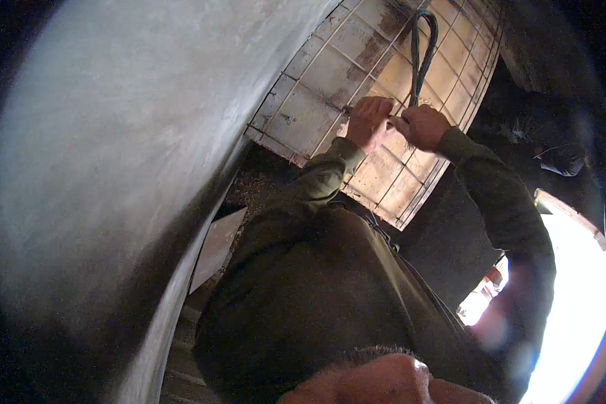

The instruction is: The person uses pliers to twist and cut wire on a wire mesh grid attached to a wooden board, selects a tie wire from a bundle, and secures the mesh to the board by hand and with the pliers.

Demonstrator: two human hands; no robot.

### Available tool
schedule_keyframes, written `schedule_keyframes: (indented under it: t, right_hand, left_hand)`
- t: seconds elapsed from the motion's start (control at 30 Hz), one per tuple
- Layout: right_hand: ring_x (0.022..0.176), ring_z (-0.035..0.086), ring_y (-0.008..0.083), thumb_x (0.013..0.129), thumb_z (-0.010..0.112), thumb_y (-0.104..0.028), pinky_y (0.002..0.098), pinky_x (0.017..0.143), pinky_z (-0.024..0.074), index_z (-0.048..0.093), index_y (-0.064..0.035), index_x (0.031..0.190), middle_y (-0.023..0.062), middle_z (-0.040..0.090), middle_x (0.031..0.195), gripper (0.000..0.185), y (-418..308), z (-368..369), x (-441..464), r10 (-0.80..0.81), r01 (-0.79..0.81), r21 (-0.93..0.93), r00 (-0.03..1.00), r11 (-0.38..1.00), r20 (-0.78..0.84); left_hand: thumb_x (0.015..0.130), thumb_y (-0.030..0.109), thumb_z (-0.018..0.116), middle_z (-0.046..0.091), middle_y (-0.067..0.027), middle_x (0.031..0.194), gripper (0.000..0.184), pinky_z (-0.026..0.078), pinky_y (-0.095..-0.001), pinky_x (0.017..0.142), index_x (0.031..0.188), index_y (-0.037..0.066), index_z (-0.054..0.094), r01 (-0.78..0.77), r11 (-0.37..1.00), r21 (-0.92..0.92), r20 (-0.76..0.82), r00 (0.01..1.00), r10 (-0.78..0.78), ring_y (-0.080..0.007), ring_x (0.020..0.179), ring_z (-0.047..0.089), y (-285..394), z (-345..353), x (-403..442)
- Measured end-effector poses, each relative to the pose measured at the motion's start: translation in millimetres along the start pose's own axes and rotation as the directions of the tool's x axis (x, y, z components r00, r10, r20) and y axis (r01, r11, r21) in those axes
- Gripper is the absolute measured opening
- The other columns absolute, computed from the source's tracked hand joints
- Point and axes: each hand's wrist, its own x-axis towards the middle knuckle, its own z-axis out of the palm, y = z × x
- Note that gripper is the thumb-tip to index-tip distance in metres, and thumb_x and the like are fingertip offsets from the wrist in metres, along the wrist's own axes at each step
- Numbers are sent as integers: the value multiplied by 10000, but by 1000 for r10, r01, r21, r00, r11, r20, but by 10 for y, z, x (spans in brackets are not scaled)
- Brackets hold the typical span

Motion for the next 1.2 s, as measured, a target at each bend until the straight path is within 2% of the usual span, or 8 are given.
schedule_keyframes:
  t: [0.07, 0.1, 0.13, 0.23, 0.4, 0.67, 0.8, 1.2]
  right_hand:
    - [652, 643, 314, 909, 454, -329, 413, 578, 513, 565, -56, 961, 145, 611, 640, 300, 233, 174, 123, -364, 347, 174, 928, 922, 76]
    - [645, 623, 313, 907, 484, -427, 437, 607, 481, 600, -82, 927, 164, 615, 661, 365, 126, -81, 59, 4, -342, 563, 857, 752, 516]
    - [645, 623, 313, 907, 484, -427, 437, 607, 481, 600, -82, 927, 164, 615, 661, 365, 43, -144, -12, 10, -344, 562, 858, 752, 513]
    - [777, 620, 254, 829, 604, -443, 399, 645, 482, 583, -56, 973, 109, 610, 815, 414, -269, -162, -255, 114, -125, -42, 975, 991, -193]
    - [758, 616, 253, 863, 568, -384, 423, 596, 466, 572, -56, 986, 108, 608, 817, 351, -136, -196, -152, -98, 75, -110, 972, 991, -215]
    - [650, 641, 295, 894, 471, -244, 419, 603, 504, 546, -79, 1042, 151, 624, 690, 234, -94, -155, -164, 63, -287, 504, 908, 815, 415]
    - [678, 608, 283, 856, 551, -295, 419, 603, 492, 550, -71, 1019, 115, 578, 756, 277, -314, -3, -350, -90, 46, -92, 828, 995, -553]
    - [559, 606, 343, 893, 475, -320, 460, 570, 497, 553, -62, 1015, 156, 610, 668, 296, -72, 139, -210, -24, 12, 232, 998, 973, 52]
  left_hand:
    - [672, 189, 717, 557, -118, 792, 301, 449, -423, 727, 862, 49, 531, 14, 1000, 11, 16, 1000, -14, -312, 781, 557, 8, 87, -84]
    - [674, 212, 714, 553, -119, 781, 301, 449, -423, 732, 845, 54, 524, 54, 997, 51, 114, 992, -60, -315, 769, 554, -46, 196, -162]
    - [676, 236, 711, 549, -121, 770, 304, 448, -423, 736, 828, 59, 516, 82, 992, 93, 204, 974, -100, -318, 757, 551, -114, 289, -180]
    - [708, 296, 705, 545, -120, 724, 312, 456, -409, 658, 818, 73, 516, 132, 990, 58, 360, 922, -144, -312, 721, 572, -252, 303, -40]
    - [673, 308, 753, 549, -123, 796, 383, 447, -412, 649, 892, 94, 523, 204, 974, -100, 571, 813, -112, -317, 739, 563, -408, 374, -72]
    - [668, 217, 729, 535, -94, 818, 355, 413, -410, 782, 925, 68, 535, -43, 992, 118, 233, 972, 14, -260, 808, 551, -86, 250, -167]
    - [735, 196, 660, 581, -90, 758, 223, 462, -422, 663, 890, 83, 546, 92, 992, -90, 424, 905, -46, -293, 736, 592, -168, 146, -71]
    - [622, 144, 729, 509, -166, 940, 435, 394, -453, 817, 959, 37, 476, -23, 1000, 21, 134, 991, 20, -343, 907, 504, 59, 35, -245]
